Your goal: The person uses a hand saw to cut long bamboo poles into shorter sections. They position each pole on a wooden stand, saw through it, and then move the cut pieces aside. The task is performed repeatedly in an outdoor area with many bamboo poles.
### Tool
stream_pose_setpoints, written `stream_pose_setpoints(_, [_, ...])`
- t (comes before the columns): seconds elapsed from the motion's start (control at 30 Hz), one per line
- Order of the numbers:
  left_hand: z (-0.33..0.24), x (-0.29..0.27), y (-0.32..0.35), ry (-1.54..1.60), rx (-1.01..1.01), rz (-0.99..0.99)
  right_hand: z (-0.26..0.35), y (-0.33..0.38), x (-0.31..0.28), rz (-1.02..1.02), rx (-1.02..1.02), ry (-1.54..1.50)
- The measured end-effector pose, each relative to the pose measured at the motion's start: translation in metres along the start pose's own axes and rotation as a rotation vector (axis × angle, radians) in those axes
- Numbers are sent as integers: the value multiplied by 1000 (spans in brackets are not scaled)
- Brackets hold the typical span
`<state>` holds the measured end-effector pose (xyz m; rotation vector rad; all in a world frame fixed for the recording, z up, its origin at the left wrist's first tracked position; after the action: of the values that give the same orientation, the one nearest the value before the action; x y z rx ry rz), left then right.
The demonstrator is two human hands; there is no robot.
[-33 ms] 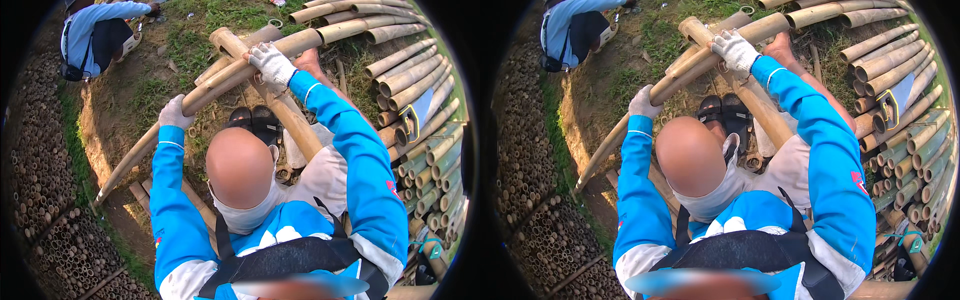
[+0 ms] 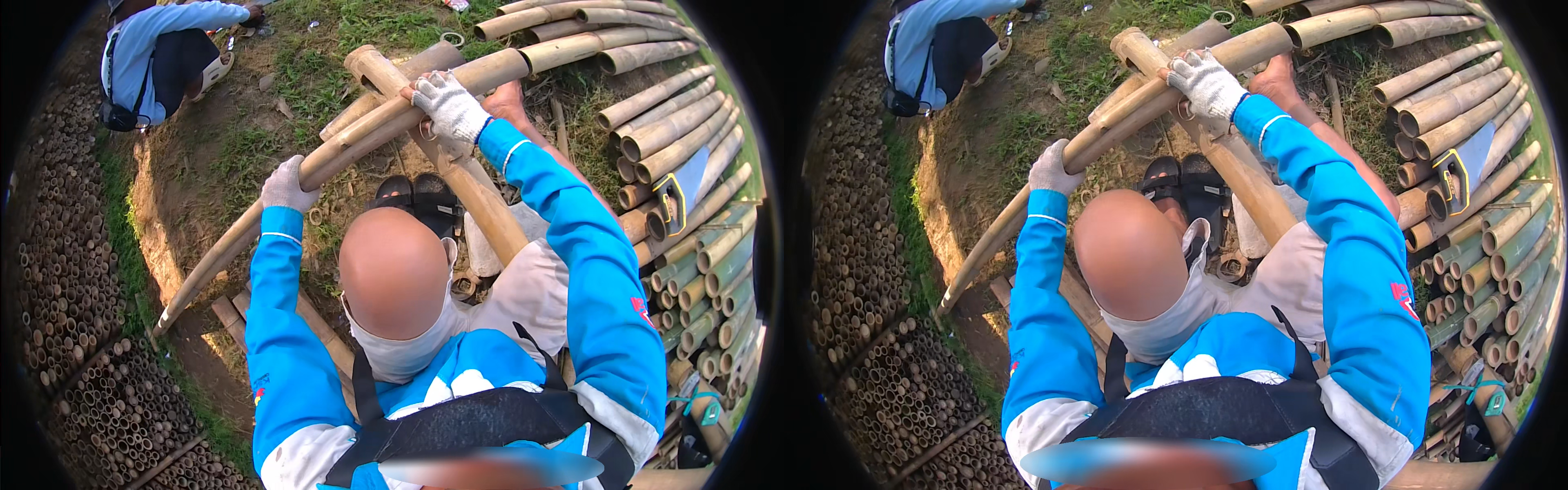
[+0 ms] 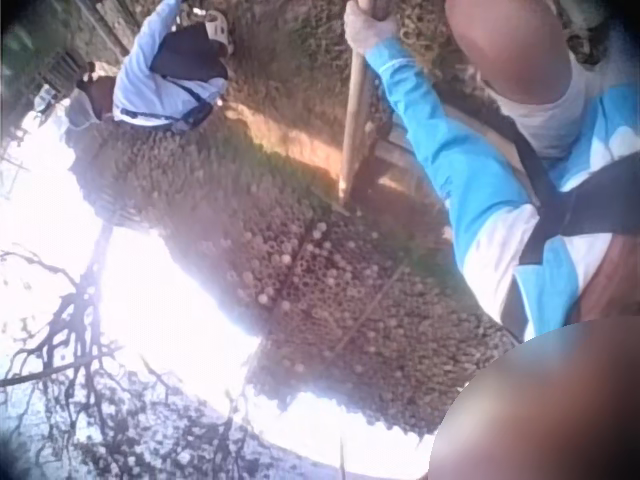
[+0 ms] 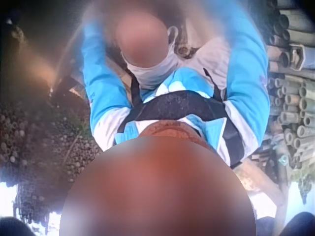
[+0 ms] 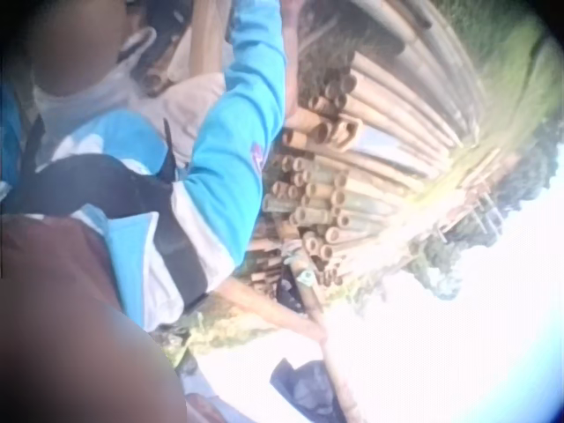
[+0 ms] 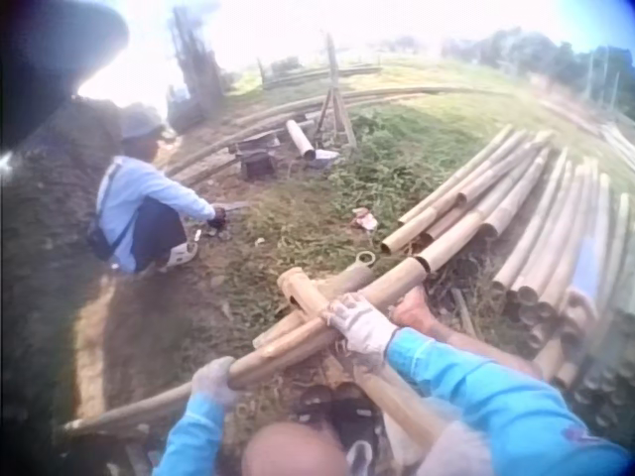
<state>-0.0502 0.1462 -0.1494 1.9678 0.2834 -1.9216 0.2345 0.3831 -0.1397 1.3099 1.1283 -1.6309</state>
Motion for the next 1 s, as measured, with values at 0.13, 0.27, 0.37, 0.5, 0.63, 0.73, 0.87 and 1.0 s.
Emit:
stream_pose_setpoints(0.13, [0, 0, 3, 23, 22, -48, -29, 48, -9, -367, 80, -56])
stream_pose_setpoints(0.27, [2, 1, -3, 38, 2, -19, -45, 119, -16, -410, 707, -318])
stream_pose_setpoints(0.37, [0, -2, -12, 48, 14, -59, 7, 147, 16, -81, 732, -390])
stream_pose_setpoints(0.5, [-4, -6, -8, 52, 11, -68, 27, 136, 53, 24, 847, -582])
stream_pose_setpoints(0.63, [-6, -16, -5, 51, 30, -110, 17, 126, 68, 143, 923, -567])
stream_pose_setpoints(0.73, [2, -27, -2, 51, 18, -160, 9, 137, 56, 91, 897, -518])
stream_pose_setpoints(0.87, [11, -40, 2, 67, 63, -257, -12, 160, 25, -122, 898, -378])
stream_pose_setpoints(1.0, [8, -29, -2, 83, 60, -239, -32, 176, 19, -154, 1026, -271])
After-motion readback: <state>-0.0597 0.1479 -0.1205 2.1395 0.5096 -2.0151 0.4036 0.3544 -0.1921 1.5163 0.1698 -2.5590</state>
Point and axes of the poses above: each hand's wrist, its own y-axis away from the middle knuckle, its own x-axis out of the palm, z = x × y, the point moved 6 cm from there along -y, towards the middle knuckle, and after that the axes turned 5 degrees about -y, right-handed, at the moved point
